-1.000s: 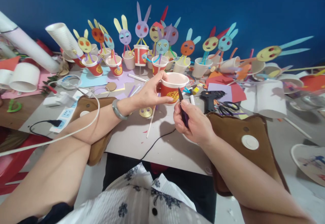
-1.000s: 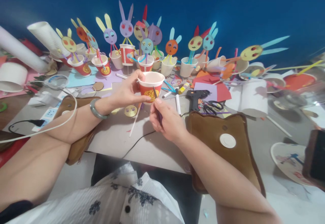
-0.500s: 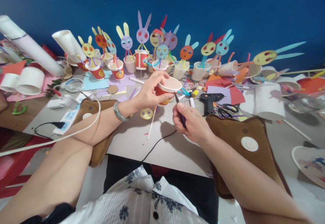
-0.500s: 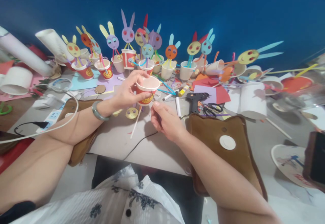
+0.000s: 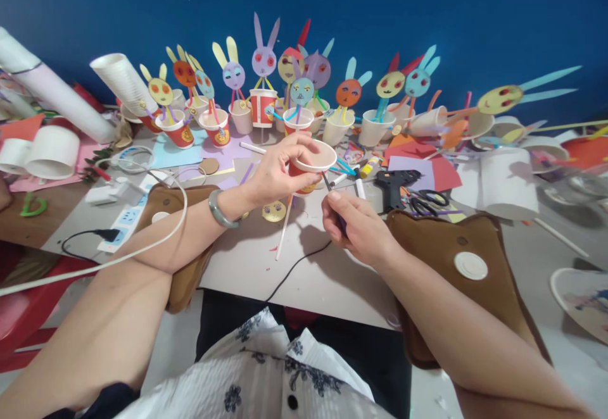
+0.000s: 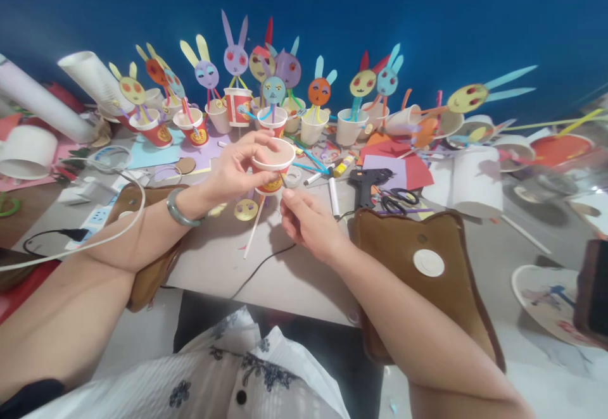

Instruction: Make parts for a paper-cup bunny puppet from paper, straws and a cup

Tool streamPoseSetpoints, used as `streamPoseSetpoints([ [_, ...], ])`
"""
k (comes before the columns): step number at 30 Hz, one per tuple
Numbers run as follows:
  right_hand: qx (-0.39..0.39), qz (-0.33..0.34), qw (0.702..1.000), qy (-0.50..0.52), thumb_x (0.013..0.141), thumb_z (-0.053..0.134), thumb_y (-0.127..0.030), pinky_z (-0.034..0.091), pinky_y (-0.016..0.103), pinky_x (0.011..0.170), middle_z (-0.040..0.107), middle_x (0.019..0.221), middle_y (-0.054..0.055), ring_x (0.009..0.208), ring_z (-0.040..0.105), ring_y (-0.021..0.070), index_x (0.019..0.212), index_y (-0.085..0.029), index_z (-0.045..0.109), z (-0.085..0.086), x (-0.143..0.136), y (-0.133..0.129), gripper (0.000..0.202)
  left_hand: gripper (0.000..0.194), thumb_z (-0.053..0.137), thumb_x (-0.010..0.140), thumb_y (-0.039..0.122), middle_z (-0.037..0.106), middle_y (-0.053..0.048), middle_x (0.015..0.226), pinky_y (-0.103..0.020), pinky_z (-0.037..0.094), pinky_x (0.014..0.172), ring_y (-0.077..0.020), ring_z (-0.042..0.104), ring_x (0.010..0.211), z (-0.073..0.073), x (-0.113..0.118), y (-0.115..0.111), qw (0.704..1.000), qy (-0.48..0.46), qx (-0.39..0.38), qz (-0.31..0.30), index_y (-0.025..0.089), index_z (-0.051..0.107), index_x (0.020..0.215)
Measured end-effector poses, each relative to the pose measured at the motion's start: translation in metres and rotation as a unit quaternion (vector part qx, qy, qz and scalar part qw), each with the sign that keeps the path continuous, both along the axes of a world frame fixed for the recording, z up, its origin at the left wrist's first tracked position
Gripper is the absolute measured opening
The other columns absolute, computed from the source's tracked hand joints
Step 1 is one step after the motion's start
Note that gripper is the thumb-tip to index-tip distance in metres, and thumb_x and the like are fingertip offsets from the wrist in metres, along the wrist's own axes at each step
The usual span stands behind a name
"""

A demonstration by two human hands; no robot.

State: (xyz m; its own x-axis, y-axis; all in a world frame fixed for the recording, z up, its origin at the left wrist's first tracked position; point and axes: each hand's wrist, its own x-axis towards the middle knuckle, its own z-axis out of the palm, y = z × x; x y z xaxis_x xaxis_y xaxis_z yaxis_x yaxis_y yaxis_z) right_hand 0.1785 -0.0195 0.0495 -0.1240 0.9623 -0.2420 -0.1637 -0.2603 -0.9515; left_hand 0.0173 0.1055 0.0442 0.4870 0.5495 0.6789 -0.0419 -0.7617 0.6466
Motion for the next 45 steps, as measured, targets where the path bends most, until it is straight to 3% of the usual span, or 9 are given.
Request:
streamPoseSetpoints([
  [6,0.037,0.000,0.998,-0.047,0.086,0.062,-0.068,0.018,0.019,0.033,0.046,0.039,-0.007,0.033,0.029,0.0060,0.071,-0.022,0.051,-0.002,0.002,-0.001,0.049,0.017,0.076,0.079,0.025,0.072,-0.003,0.091,-0.046,0.048,0.108,-0.0239,0.065,0.116,0.003,-0.001,-0.003,0.999,0.037,-0.003,0.016,0.022,0.060,0.073],
  [13,0.111,-0.006,0.981,-0.156,0.093,0.055,-0.066,0.024,0.023,0.039,0.047,0.043,-0.006,0.037,0.035,0.0076,0.071,-0.022,0.051,-0.002,0.004,-0.002,0.049,0.011,0.071,0.077,0.021,0.073,-0.005,0.104,-0.041,0.052,0.101,-0.0234,0.067,0.114,0.004,-0.002,-0.009,0.998,0.041,-0.038,0.017,0.021,0.061,0.082],
  [19,0.182,-0.046,0.947,-0.262,0.095,0.054,-0.064,0.029,0.027,0.048,0.048,0.051,-0.003,0.049,0.042,0.0120,0.069,-0.022,0.052,0.000,0.006,-0.004,0.049,0.009,0.067,0.077,0.022,0.073,-0.002,0.093,-0.045,0.052,0.104,-0.0245,0.068,0.114,0.004,-0.001,-0.010,0.998,0.049,-0.041,0.011,0.022,0.059,0.079],
  [25,0.237,-0.051,0.909,-0.340,0.100,0.050,-0.051,0.030,0.029,0.056,0.046,0.056,-0.003,0.056,0.042,0.0137,0.071,-0.023,0.048,-0.001,0.008,-0.004,0.040,0.007,0.065,0.077,0.023,0.075,-0.003,0.103,-0.043,0.054,0.100,-0.0238,0.069,0.113,0.010,-0.004,-0.016,0.997,0.055,-0.052,0.019,0.022,0.059,0.076],
  [31,0.254,-0.059,0.895,-0.362,0.100,0.049,-0.046,0.028,0.030,0.057,0.042,0.058,-0.004,0.054,0.036,0.0123,0.073,-0.023,0.045,-0.001,0.009,-0.005,0.036,0.014,0.068,0.078,0.026,0.072,-0.002,0.091,-0.039,0.056,0.091,-0.0213,0.070,0.102,0.005,-0.003,-0.015,0.997,0.036,-0.073,0.020,0.022,0.055,0.080],
  [38,0.251,-0.061,0.892,-0.370,0.100,0.049,-0.052,0.026,0.030,0.055,0.040,0.056,-0.004,0.053,0.034,0.0128,0.072,-0.023,0.044,-0.001,0.009,-0.004,0.040,0.016,0.069,0.077,0.023,0.073,-0.002,0.095,-0.036,0.054,0.086,-0.0198,0.069,0.098,0.006,-0.004,-0.015,0.996,0.034,-0.073,0.031,0.021,0.054,0.081],
  [45,0.251,-0.056,0.896,-0.363,0.100,0.048,-0.051,0.027,0.030,0.056,0.042,0.057,-0.004,0.053,0.035,0.0128,0.072,-0.023,0.045,-0.002,0.009,-0.004,0.040,0.014,0.068,0.077,0.021,0.072,-0.001,0.088,-0.038,0.054,0.090,-0.0219,0.070,0.102,0.007,-0.004,-0.016,0.997,0.045,-0.052,0.039,0.022,0.055,0.080],
])
